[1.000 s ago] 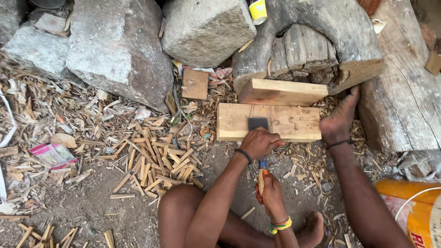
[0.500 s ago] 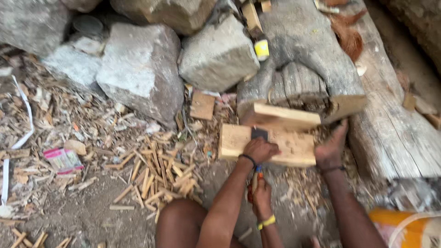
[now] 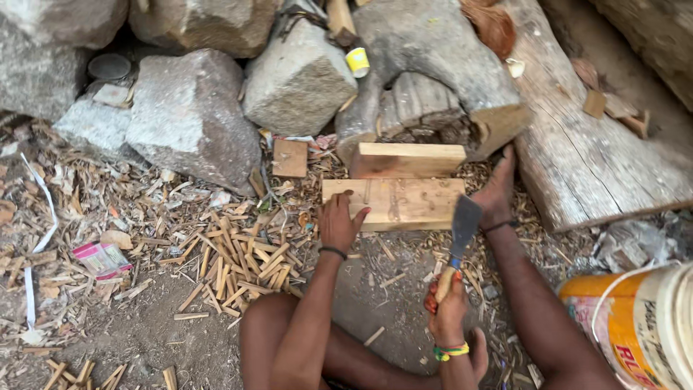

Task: The person sits on the ground and uses a chisel to carve a rectangular wooden block. They repeatedly strike the chisel with a mallet to shape the wood, creating wood shavings that accumulate on the ground.

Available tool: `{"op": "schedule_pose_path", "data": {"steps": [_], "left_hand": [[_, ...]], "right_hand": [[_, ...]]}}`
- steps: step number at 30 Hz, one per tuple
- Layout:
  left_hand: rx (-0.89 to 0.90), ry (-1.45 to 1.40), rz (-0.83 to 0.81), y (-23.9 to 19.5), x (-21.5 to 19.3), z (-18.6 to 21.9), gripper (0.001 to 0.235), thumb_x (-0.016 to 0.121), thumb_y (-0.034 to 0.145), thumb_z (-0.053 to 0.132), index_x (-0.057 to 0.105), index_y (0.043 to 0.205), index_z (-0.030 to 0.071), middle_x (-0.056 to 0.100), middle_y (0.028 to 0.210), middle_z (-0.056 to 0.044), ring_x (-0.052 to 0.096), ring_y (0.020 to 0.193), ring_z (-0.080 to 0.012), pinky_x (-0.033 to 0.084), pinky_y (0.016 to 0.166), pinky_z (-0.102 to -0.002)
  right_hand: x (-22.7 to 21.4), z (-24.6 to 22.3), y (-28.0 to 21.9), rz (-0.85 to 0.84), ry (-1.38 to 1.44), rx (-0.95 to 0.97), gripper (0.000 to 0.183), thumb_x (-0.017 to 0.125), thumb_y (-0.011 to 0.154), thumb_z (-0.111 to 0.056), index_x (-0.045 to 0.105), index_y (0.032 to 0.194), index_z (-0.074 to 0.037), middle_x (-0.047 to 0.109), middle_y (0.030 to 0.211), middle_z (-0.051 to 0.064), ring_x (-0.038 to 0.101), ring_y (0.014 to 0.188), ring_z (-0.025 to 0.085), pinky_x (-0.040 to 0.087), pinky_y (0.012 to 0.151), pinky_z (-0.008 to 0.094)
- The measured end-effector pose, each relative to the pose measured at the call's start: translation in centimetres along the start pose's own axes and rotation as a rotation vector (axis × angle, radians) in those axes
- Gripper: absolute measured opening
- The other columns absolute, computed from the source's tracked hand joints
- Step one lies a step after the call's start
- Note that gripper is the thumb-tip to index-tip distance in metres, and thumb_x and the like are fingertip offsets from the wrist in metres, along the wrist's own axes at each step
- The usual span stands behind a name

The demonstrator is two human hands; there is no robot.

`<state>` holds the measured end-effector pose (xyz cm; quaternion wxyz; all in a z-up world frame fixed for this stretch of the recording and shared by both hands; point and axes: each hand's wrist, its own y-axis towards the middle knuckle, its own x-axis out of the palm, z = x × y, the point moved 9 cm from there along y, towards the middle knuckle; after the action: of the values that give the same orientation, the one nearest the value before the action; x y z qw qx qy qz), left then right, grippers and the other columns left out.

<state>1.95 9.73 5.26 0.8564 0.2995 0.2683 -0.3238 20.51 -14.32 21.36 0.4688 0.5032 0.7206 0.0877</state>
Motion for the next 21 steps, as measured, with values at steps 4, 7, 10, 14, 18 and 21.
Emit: {"op": "schedule_pose_path", "data": {"steps": [4,7,10,14,18,21], "left_hand": [[-0.045,0.224,-0.079,1.1,2.1,1.0,0.049,0.080,0.076,0.045,0.071,0.111,0.011,0.069,0.101,-0.011,0.064,0.099,-0.0340,0.041,0.091,-0.054],[-0.020,0.336,-0.091,1.7,4.2,1.7,0.026,0.077,0.084,0.036,0.075,0.098,0.015,0.072,0.100,-0.008,0.066,0.099,-0.0312,0.042,0.092,-0.052],[0.047,0.104,0.075,0.9,2.7,3.5,0.015,0.073,0.087,0.020,0.077,0.100,0.013,0.074,0.098,-0.007,0.069,0.092,-0.0285,0.047,0.089,-0.047],[-0.060,-0.089,0.121,-4.7,-3.7,3.3,0.018,0.078,0.086,0.016,0.075,0.101,0.007,0.071,0.093,-0.012,0.069,0.082,-0.0285,0.054,0.076,-0.041],[-0.138,-0.038,0.352,-12.3,-15.5,-0.2,0.016,0.078,0.086,0.016,0.074,0.098,0.006,0.071,0.090,-0.012,0.069,0.083,-0.0283,0.054,0.074,-0.040],[-0.266,0.210,0.513,-20.0,-24.2,-3.5,0.015,0.078,0.087,0.017,0.074,0.097,0.006,0.069,0.088,-0.011,0.068,0.083,-0.0298,0.052,0.075,-0.042]], "right_hand": [[-1.6,0.7,0.1,-0.005,0.036,0.113,0.140,0.094,0.063,-0.052,0.018,0.161,0.013,0.033,0.167,0.028,0.030,0.158,0.037,0.023,0.134,0.045],[-2.5,3.0,-0.6,0.009,-0.018,0.127,0.136,0.095,0.071,-0.047,0.016,0.163,0.014,0.029,0.170,0.031,0.027,0.161,0.040,0.021,0.135,0.046],[-2.9,4.8,-0.6,-0.012,-0.022,0.212,0.118,0.072,0.062,-0.016,0.015,0.161,0.015,0.026,0.165,0.035,0.023,0.156,0.043,0.018,0.130,0.047],[-2.5,4.4,0.0,-0.065,0.010,0.228,0.108,0.069,0.063,-0.015,0.017,0.153,0.013,0.027,0.155,0.033,0.023,0.146,0.040,0.018,0.121,0.045],[4.9,2.5,-1.4,-0.173,0.131,0.217,0.094,0.065,0.069,-0.022,0.022,0.146,0.009,0.028,0.145,0.028,0.023,0.134,0.036,0.018,0.112,0.042],[10.9,0.7,-3.2,-0.241,0.274,0.253,0.084,0.062,0.073,-0.026,0.025,0.141,0.007,0.030,0.137,0.025,0.024,0.125,0.033,0.019,0.105,0.041]]}}
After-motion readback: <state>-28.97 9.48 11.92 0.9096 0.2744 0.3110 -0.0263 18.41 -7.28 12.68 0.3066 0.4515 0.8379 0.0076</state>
